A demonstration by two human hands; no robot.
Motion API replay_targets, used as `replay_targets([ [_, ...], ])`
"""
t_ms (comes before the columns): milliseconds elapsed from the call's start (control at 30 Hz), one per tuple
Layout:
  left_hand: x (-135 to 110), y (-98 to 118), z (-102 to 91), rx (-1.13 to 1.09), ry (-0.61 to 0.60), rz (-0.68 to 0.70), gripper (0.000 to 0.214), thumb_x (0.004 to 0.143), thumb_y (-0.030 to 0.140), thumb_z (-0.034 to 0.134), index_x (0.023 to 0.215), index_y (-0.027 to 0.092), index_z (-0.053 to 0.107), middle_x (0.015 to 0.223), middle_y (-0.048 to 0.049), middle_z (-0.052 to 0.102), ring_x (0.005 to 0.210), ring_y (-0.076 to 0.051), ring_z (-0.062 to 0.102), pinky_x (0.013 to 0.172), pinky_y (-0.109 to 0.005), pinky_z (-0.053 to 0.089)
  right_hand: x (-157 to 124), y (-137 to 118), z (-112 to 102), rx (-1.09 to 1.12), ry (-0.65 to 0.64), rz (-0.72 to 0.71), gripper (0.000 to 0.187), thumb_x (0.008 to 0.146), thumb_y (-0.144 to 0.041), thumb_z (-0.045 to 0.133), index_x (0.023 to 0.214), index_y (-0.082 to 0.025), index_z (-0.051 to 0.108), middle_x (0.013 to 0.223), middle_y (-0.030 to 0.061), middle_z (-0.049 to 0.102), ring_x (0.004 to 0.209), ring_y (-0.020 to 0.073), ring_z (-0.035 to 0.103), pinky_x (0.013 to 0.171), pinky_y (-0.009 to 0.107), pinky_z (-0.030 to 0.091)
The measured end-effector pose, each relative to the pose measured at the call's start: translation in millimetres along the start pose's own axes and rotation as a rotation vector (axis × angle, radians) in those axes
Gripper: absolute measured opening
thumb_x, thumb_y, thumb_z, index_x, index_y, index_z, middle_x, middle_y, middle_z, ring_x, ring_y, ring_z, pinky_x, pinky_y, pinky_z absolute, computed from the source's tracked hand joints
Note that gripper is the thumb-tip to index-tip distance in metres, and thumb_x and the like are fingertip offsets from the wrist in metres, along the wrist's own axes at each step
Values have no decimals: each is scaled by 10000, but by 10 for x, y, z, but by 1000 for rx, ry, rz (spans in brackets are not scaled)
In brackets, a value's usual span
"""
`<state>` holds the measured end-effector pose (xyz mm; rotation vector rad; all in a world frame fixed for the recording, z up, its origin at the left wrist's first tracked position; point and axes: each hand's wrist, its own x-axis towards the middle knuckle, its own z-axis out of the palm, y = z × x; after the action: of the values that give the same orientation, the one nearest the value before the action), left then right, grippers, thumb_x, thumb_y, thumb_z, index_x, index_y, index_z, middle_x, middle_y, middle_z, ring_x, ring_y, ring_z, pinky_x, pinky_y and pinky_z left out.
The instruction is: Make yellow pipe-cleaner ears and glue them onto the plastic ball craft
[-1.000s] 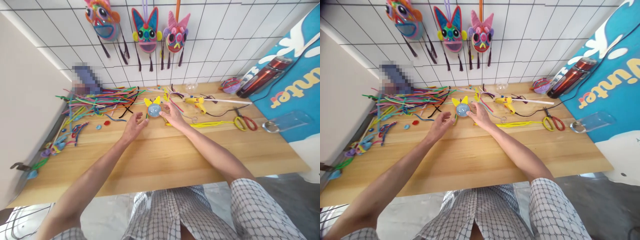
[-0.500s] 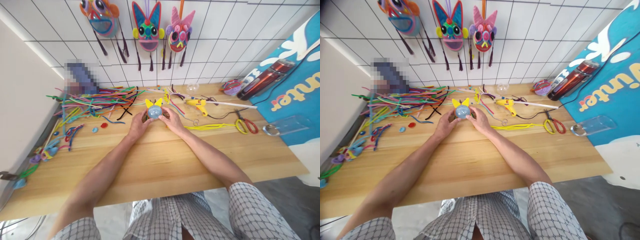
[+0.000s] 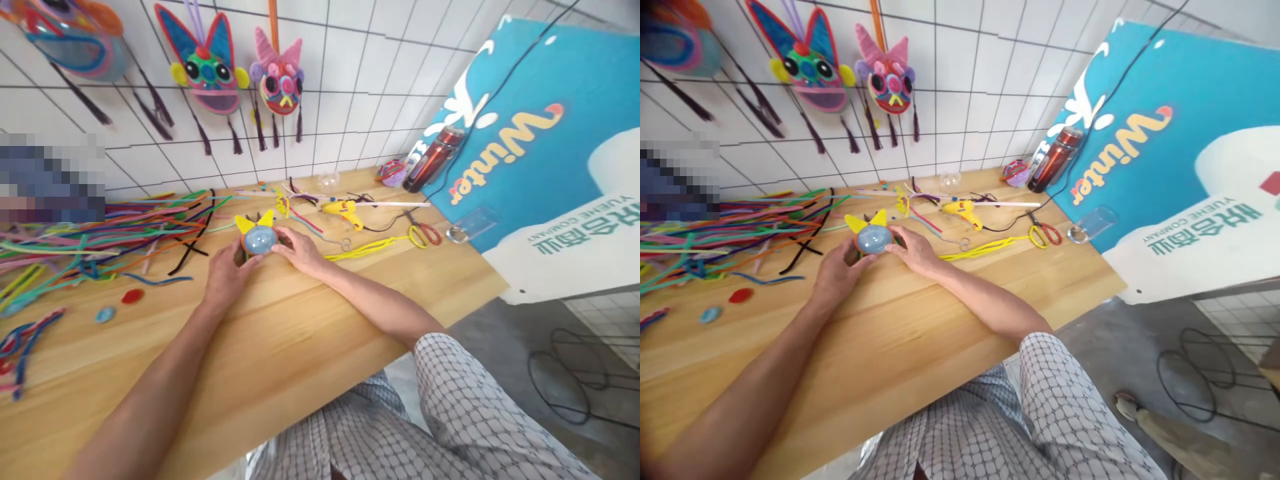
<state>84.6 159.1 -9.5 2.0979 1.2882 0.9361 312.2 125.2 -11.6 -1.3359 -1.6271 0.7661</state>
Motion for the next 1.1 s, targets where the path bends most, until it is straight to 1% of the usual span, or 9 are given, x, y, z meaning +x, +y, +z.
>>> replay_targets([
  [133,-23,55,8,-32,-8,-4,556,900,589,706,1337,246,719,1278,-144,800,1228,-396,719,1122,-589,522,-48,-13,-60,13,-14,-16,475,999,-409,732,1454,-297,650,1429,79,756,1321,264,732,1155,454,572],
  [267,-80,169,15,-63,-38,-25,568,888,544,731,1356,222,707,1269,-133,808,1224,-373,729,1135,-558,531,-119,-11,-106,20,6,-2,458,975,-417,750,1398,-265,664,1364,91,780,1285,274,742,1137,466,579],
  [333,-95,189,25,-67,-38,-30,571,884,492,756,1384,223,694,1322,-130,795,1255,-366,722,1151,-546,527,-140,-3,-126,33,-3,-8,460,973,-420,739,1401,-274,654,1363,83,780,1285,270,739,1135,468,579],
  [500,-100,135,43,21,-43,-32,750,785,351,863,1486,221,628,1468,-137,730,1372,-397,662,1222,-575,474,-150,31,-184,-54,-47,-87,623,938,-447,747,1499,-234,576,1480,147,715,1334,318,698,1179,538,539],
  [600,-102,121,39,31,-62,-31,749,799,318,854,1505,242,615,1491,-125,719,1382,-400,655,1230,-586,465,-143,69,-197,-113,-63,-122,728,893,-370,763,1561,-227,512,1541,159,671,1358,335,678,1188,549,534],
  [667,-103,128,34,40,-67,-32,732,810,303,840,1503,233,615,1483,-130,720,1382,-403,654,1228,-580,467,-137,100,-195,-151,-65,-136,738,877,-294,738,1571,-224,497,1544,158,666,1363,334,673,1189,545,538],
  [767,-106,140,28,49,-76,-31,713,828,294,820,1504,209,612,1476,-144,719,1386,-405,650,1227,-572,468,-133,136,-189,-193,-62,-147,710,869,-211,683,1555,-229,500,1520,157,679,1360,326,674,1193,545,539],
  [900,-117,125,35,44,-77,-33,718,826,297,824,1507,228,608,1454,-141,732,1381,-404,649,1223,-586,467,-136,148,-188,-206,-62,-139,672,869,-184,653,1523,-251,517,1483,148,695,1337,322,681,1176,545,551],
  [1100,-136,65,71,-7,-24,-22,860,771,399,923,1537,210,580,1523,-176,686,1426,-418,627,1247,-594,449,-140,108,-206,-213,-51,-145,682,838,-171,651,1508,-223,533,1500,168,684,1371,349,657,1193,558,523],
])
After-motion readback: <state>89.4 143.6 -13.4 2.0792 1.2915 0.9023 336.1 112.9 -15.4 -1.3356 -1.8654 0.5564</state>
